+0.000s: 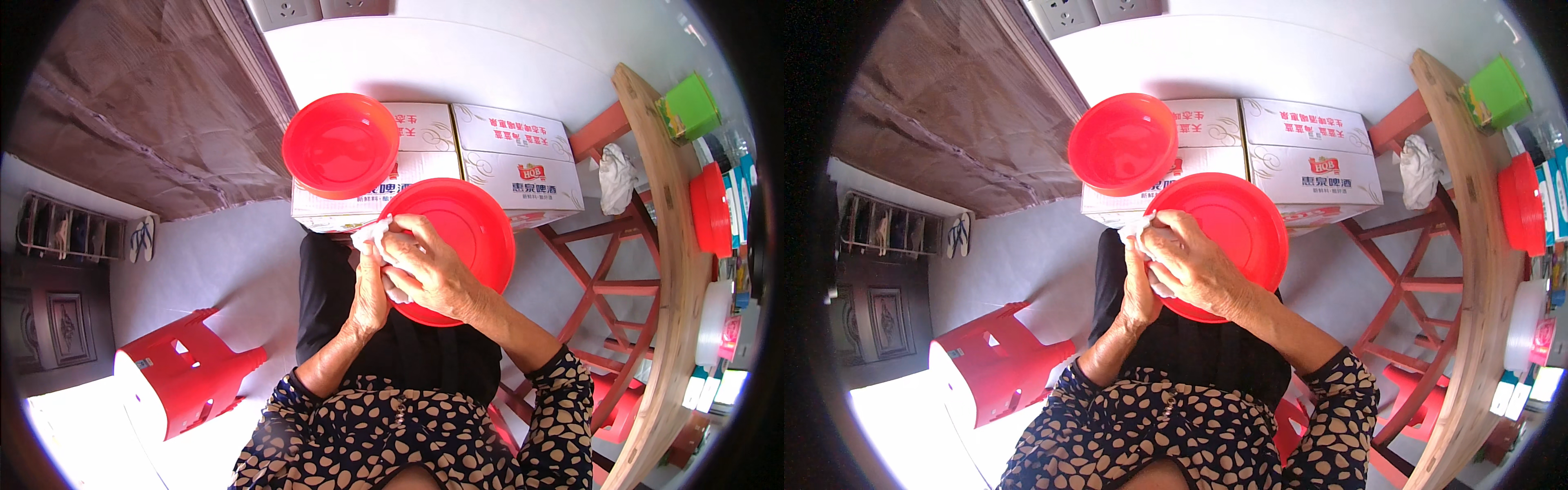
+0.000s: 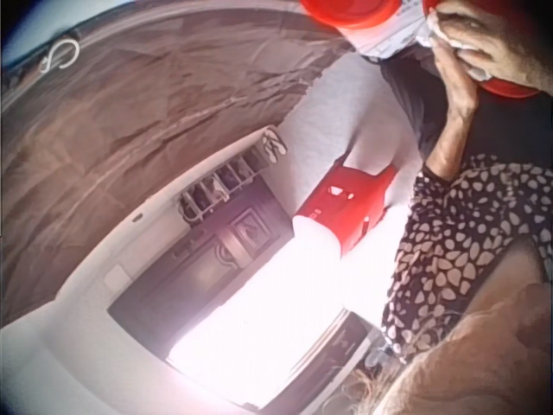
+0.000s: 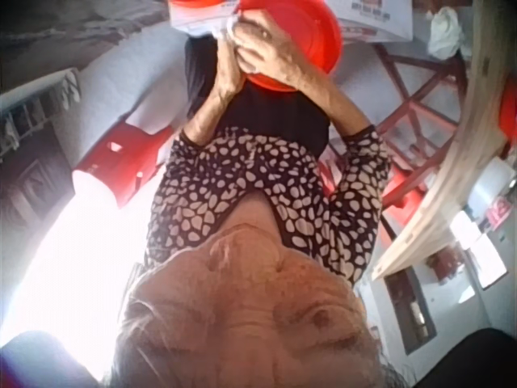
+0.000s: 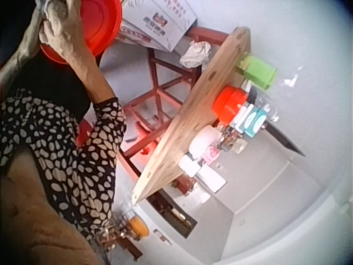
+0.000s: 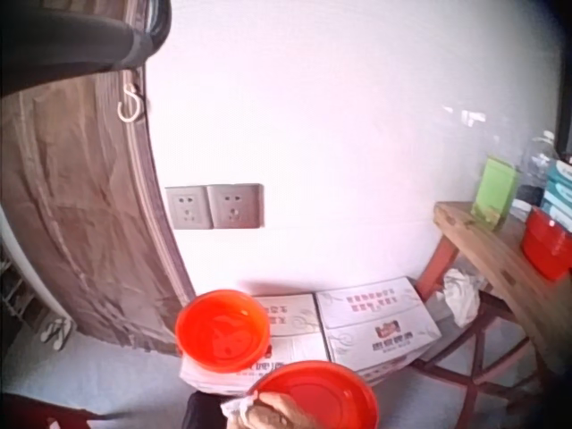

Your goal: The person wipes the interior and exterior of a red plastic bowl with a white cloth, then places it on a wooden table. They proceed to wipe a small pink container and a clear plastic bowl, handling each item individually with the cloth.

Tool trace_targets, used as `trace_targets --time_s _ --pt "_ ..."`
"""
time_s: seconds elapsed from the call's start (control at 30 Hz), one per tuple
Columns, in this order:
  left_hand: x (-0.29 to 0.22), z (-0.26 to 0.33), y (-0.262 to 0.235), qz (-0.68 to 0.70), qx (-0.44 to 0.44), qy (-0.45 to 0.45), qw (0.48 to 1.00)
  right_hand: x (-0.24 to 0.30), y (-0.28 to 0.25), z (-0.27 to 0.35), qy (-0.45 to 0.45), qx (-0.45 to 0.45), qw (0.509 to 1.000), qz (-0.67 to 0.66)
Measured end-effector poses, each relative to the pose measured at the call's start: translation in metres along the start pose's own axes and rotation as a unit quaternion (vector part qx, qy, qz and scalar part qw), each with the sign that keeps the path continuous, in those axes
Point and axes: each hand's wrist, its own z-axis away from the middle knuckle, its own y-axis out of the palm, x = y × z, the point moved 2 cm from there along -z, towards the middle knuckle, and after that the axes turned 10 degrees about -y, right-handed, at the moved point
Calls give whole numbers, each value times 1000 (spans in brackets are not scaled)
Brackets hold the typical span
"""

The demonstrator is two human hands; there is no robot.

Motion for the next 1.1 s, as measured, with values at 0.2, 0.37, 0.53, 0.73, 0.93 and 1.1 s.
trace_targets --time_s 0.2,0.37,0.53,0.73,0.93,1.1 --pt "3 -4 4 -68 31 103 992 -13 -11 -10 61 -83 984 142" --pt "4 -1 15 -11 29 131 991 -23 -16 -3 159 -113 968 159" --pt "-3 -6 15 -42 -2 160 986 -4 3 -1 119 -24 991 59" --pt "0 -5 0 -31 -15 116 993 5 2 18 63 55 992 -95" --pt "2 -5 6 -49 -4 72 996 11 -10 -11 -16 28 999 44" --pt "-12 1 24 -20 62 113 992 -15 -27 -29 -138 8 956 258"
